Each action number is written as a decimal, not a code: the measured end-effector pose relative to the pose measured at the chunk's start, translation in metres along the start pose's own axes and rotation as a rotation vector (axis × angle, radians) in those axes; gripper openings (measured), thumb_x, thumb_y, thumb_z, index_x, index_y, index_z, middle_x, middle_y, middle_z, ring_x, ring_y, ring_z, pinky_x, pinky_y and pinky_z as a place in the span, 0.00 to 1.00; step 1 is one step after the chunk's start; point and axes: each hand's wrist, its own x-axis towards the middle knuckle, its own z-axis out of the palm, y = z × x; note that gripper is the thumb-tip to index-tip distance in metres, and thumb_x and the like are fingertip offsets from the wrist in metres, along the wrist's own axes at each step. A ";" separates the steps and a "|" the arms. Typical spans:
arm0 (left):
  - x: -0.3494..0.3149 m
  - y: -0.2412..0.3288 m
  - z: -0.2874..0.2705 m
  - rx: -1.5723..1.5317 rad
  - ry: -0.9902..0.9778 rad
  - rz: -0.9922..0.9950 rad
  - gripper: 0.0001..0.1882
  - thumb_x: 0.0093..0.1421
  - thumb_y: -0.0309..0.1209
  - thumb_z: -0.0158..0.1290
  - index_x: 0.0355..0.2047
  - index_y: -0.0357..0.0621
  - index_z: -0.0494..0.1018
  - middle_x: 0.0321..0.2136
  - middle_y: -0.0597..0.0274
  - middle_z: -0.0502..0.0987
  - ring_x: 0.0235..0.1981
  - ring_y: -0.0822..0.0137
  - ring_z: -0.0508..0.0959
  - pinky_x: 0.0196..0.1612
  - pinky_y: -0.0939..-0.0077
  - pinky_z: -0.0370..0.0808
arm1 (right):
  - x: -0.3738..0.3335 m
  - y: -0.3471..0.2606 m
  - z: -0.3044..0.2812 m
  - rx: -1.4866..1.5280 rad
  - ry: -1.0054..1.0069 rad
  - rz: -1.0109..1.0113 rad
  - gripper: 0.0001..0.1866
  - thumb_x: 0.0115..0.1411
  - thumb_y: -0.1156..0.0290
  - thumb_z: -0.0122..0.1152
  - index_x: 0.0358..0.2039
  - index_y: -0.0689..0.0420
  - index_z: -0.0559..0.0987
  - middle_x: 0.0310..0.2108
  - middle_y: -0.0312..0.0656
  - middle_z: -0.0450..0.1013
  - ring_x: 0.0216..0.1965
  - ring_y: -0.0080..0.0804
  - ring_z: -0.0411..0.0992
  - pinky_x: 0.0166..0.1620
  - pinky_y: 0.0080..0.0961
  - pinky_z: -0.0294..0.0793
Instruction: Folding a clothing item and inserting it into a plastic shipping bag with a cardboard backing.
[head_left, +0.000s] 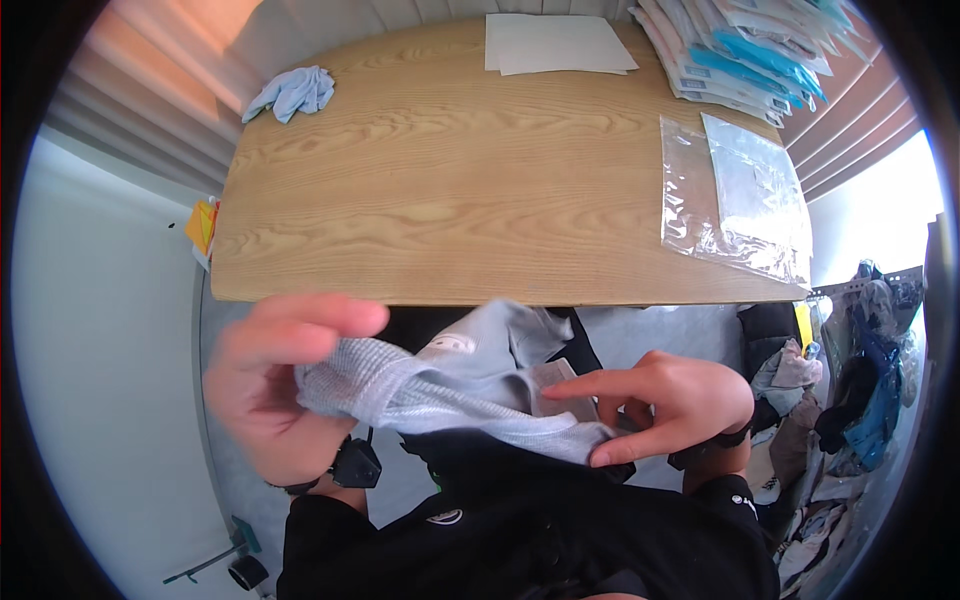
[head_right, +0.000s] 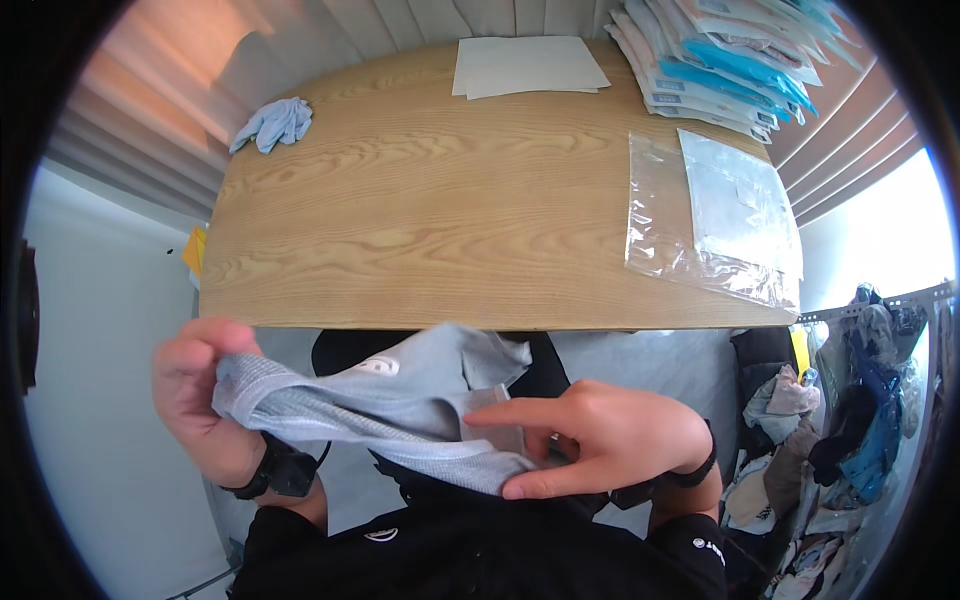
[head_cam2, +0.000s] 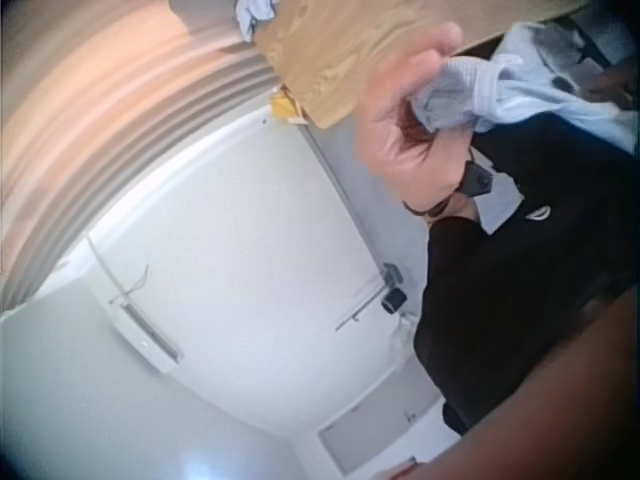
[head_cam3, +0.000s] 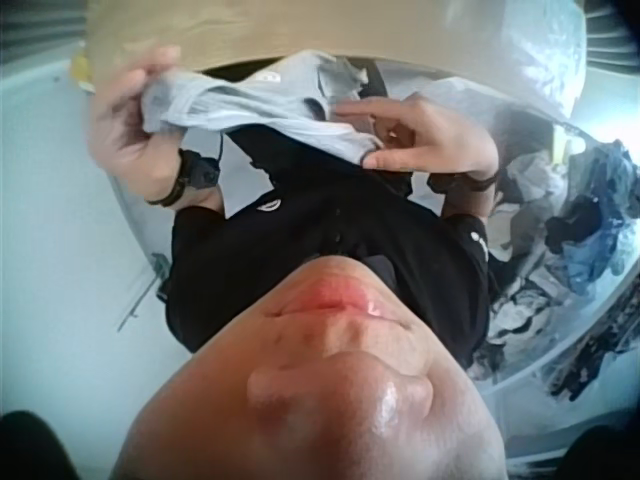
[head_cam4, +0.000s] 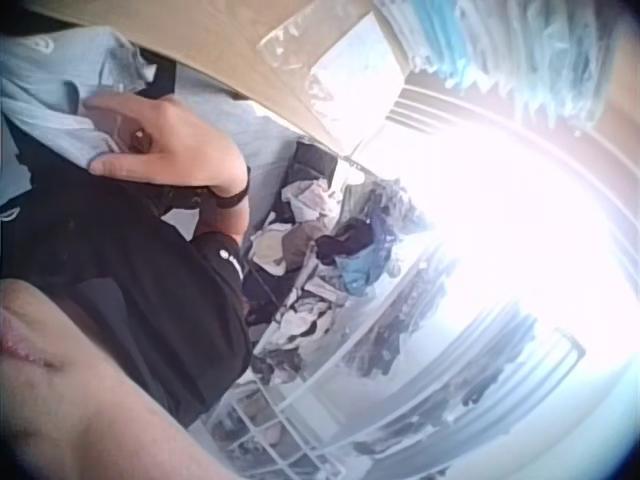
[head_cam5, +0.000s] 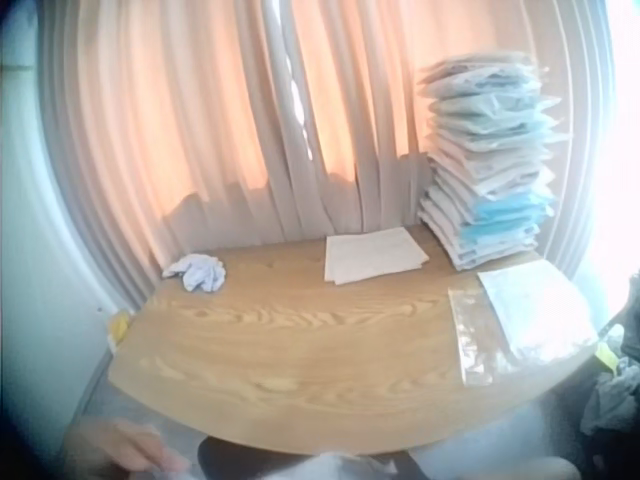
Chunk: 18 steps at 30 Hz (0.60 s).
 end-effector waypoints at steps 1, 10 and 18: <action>-0.001 -0.002 0.003 -0.123 0.136 -0.054 0.23 0.44 0.11 0.58 0.41 0.40 0.67 0.37 0.42 0.77 0.33 0.62 0.78 0.36 0.76 0.76 | -0.001 0.004 -0.001 -0.034 -0.078 0.026 0.29 0.57 0.69 0.67 0.57 0.64 0.69 0.24 0.40 0.76 0.17 0.28 0.71 0.23 0.22 0.68; 0.004 -0.008 -0.006 -0.154 0.247 -0.222 0.17 0.56 0.19 0.56 0.44 0.40 0.64 0.28 0.48 0.79 0.29 0.69 0.78 0.32 0.79 0.75 | -0.017 0.041 -0.001 0.239 0.433 -0.241 0.27 0.45 0.76 0.76 0.46 0.67 0.77 0.42 0.45 0.77 0.43 0.26 0.74 0.47 0.23 0.71; 0.024 -0.043 -0.038 0.244 0.111 -0.352 0.09 0.60 0.23 0.55 0.41 0.33 0.72 0.33 0.55 0.80 0.34 0.72 0.78 0.39 0.83 0.73 | 0.001 0.027 -0.026 -0.044 1.100 -0.362 0.24 0.52 0.78 0.67 0.50 0.68 0.74 0.47 0.47 0.73 0.49 0.31 0.71 0.54 0.27 0.68</action>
